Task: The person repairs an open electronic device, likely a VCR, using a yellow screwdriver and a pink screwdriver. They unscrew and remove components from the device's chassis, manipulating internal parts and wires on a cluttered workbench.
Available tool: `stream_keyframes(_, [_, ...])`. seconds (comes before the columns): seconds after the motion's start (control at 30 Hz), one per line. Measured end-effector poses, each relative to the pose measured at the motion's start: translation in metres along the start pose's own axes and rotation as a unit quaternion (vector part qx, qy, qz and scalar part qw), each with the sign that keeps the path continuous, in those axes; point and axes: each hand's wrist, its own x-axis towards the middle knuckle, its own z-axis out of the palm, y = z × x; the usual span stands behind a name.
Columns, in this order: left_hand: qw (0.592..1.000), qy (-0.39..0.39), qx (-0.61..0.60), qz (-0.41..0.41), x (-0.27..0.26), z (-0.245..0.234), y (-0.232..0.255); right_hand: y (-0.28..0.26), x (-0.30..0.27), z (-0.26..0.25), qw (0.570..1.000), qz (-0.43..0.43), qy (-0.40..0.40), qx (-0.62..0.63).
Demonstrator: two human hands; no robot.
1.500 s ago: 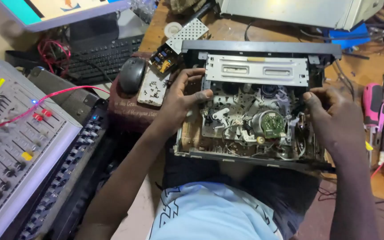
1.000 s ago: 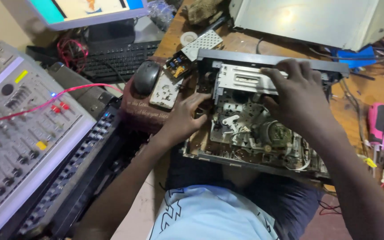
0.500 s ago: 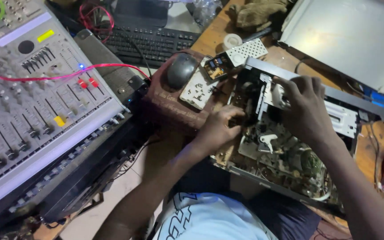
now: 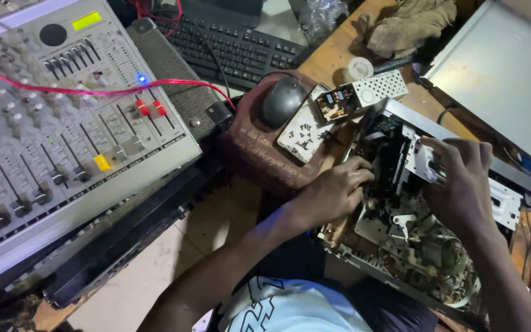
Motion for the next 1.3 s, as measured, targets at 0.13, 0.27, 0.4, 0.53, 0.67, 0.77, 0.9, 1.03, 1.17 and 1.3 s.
stream_keyframes(0.13, [1.000, -0.024, 0.006, 0.010, 0.013, -0.008, -0.006, -0.001, 0.000, 0.002, 1.000, -0.006, 0.013, -0.016])
stream_keyframes(0.27, [0.999, -0.040, 0.010, 0.024, 0.019, -0.019, -0.010, -0.012, 0.002, 0.000, 1.000, 0.009, 0.010, -0.002])
stream_keyframes(0.4, [0.994, -0.104, 0.026, -0.032, 0.025, -0.037, 0.011, -0.014, 0.003, -0.002, 1.000, 0.015, -0.004, 0.006])
stream_keyframes(0.53, [0.996, -0.055, 0.061, 0.014, 0.021, -0.014, -0.025, 0.010, -0.002, 0.022, 0.994, -0.045, 0.093, 0.046])
stream_keyframes(0.67, [0.997, -0.051, 0.059, 0.000, 0.016, -0.019, -0.023, 0.007, 0.003, 0.017, 0.996, -0.053, 0.069, 0.026])
stream_keyframes(0.77, [0.993, -0.081, 0.086, -0.010, 0.010, -0.028, -0.006, 0.000, 0.007, -0.001, 0.997, -0.062, 0.047, 0.029])
stream_keyframes(0.9, [0.981, -0.138, 0.134, -0.038, 0.008, -0.032, 0.016, 0.010, 0.010, -0.017, 0.994, -0.111, -0.004, 0.026])
stream_keyframes(1.03, [0.960, -0.182, 0.108, -0.185, 0.021, -0.038, 0.100, 0.017, 0.014, -0.023, 0.990, -0.139, -0.003, 0.031])
stream_keyframes(1.17, [0.965, -0.094, 0.115, -0.215, 0.021, -0.025, 0.106, 0.023, 0.019, -0.018, 0.986, -0.162, 0.006, 0.048])
stream_keyframes(1.3, [0.962, -0.053, 0.092, -0.251, 0.015, -0.014, 0.093, 0.023, 0.019, -0.014, 0.987, -0.145, 0.020, 0.070])
